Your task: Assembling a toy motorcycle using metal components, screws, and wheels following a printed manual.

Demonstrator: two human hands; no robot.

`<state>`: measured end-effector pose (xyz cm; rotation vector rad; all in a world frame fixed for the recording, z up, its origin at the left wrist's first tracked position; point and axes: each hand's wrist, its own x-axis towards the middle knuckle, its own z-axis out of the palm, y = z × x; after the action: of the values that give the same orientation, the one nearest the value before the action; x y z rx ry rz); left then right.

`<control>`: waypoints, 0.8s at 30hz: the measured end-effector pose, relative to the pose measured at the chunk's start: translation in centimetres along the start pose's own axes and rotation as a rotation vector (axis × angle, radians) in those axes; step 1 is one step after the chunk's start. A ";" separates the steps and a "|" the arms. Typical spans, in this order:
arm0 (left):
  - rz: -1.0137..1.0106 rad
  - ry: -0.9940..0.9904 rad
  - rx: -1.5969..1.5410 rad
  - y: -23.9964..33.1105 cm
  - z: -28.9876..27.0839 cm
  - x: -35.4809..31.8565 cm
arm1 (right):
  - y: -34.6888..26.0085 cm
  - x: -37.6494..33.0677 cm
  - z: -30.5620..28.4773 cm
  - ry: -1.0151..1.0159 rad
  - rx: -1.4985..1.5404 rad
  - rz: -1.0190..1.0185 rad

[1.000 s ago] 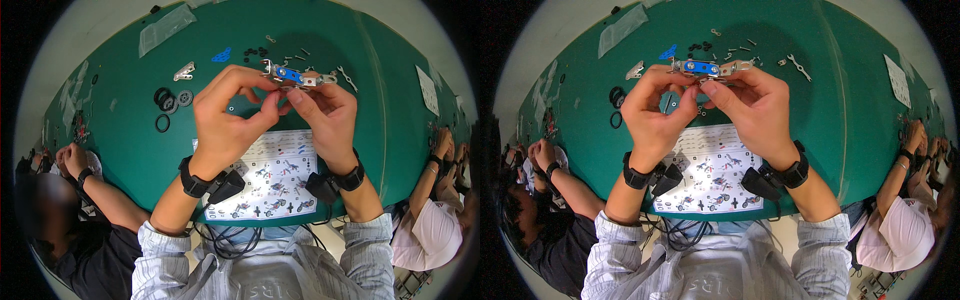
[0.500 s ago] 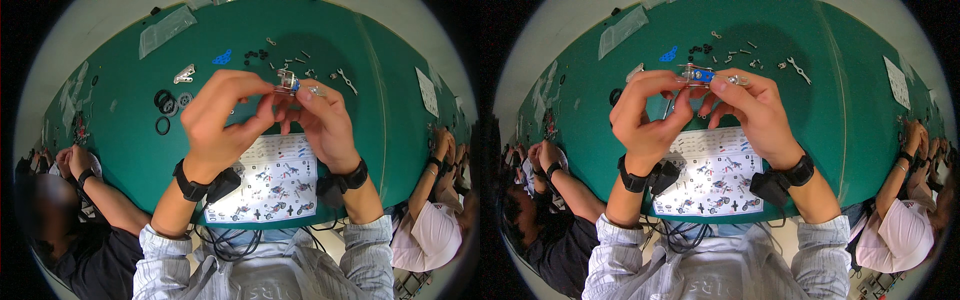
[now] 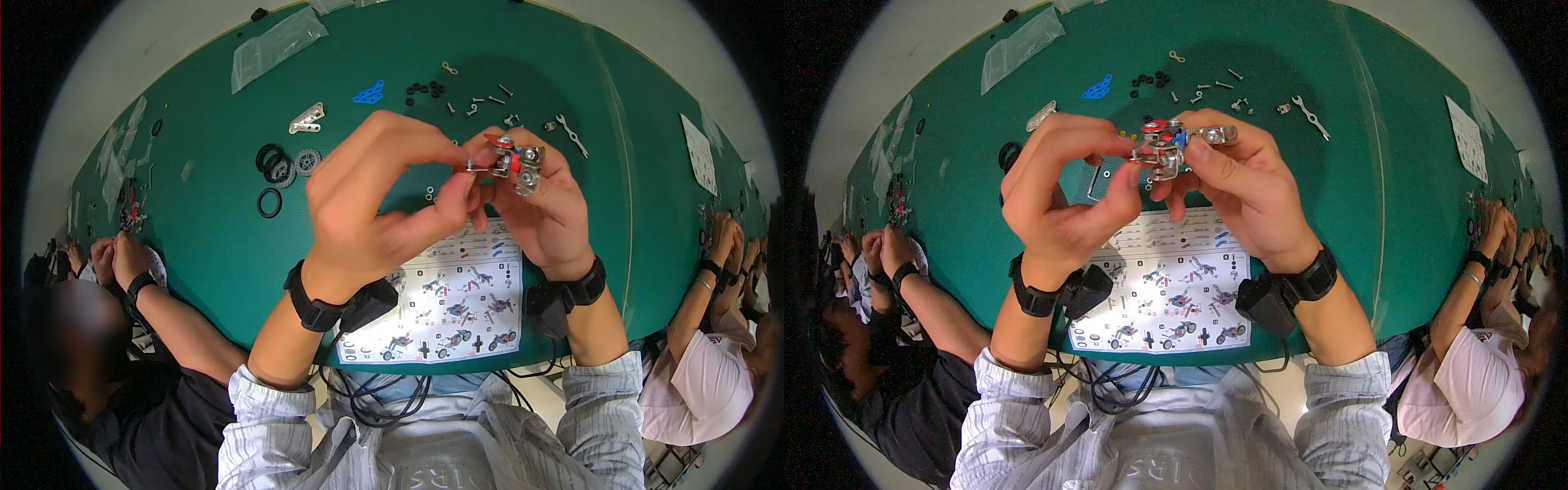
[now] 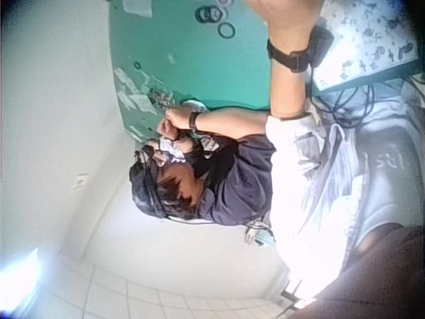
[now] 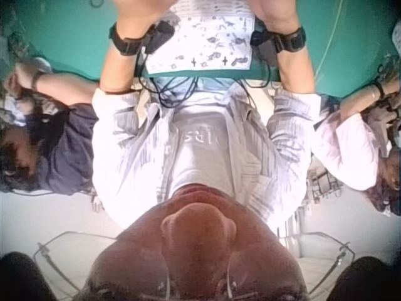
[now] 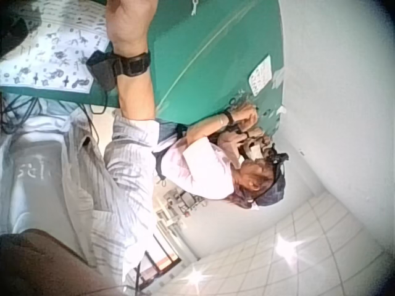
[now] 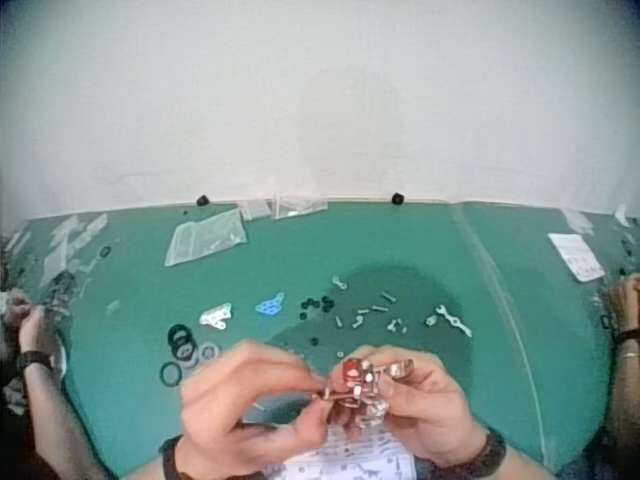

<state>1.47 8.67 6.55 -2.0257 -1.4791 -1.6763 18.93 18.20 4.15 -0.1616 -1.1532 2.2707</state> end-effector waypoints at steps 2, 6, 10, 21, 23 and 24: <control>-0.084 -0.038 -0.095 0.0 0.1 -0.1 | 0.0 0.0 -0.1 -0.022 0.008 -0.005; -0.098 -0.046 -0.120 -0.2 0.0 -0.2 | 0.2 -0.1 0.2 -0.012 -0.016 -0.009; -0.100 -0.050 -0.103 -0.2 0.0 -0.2 | 0.0 0.0 0.3 -0.017 -0.079 -0.020; -0.108 -0.081 -0.096 -0.1 -0.1 -0.2 | -0.1 0.2 0.2 -0.028 -0.107 -0.053; -0.127 -0.082 -0.088 -0.1 0.0 -0.2 | 0.0 0.0 0.1 -0.002 -0.142 -0.045; -0.128 -0.082 -0.088 -0.1 -0.1 -0.2 | 0.0 0.0 0.0 -0.003 -0.142 -0.044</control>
<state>1.38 8.57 6.39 -2.1098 -1.6206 -1.7548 18.89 18.19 4.13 -0.1861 -1.3066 2.1516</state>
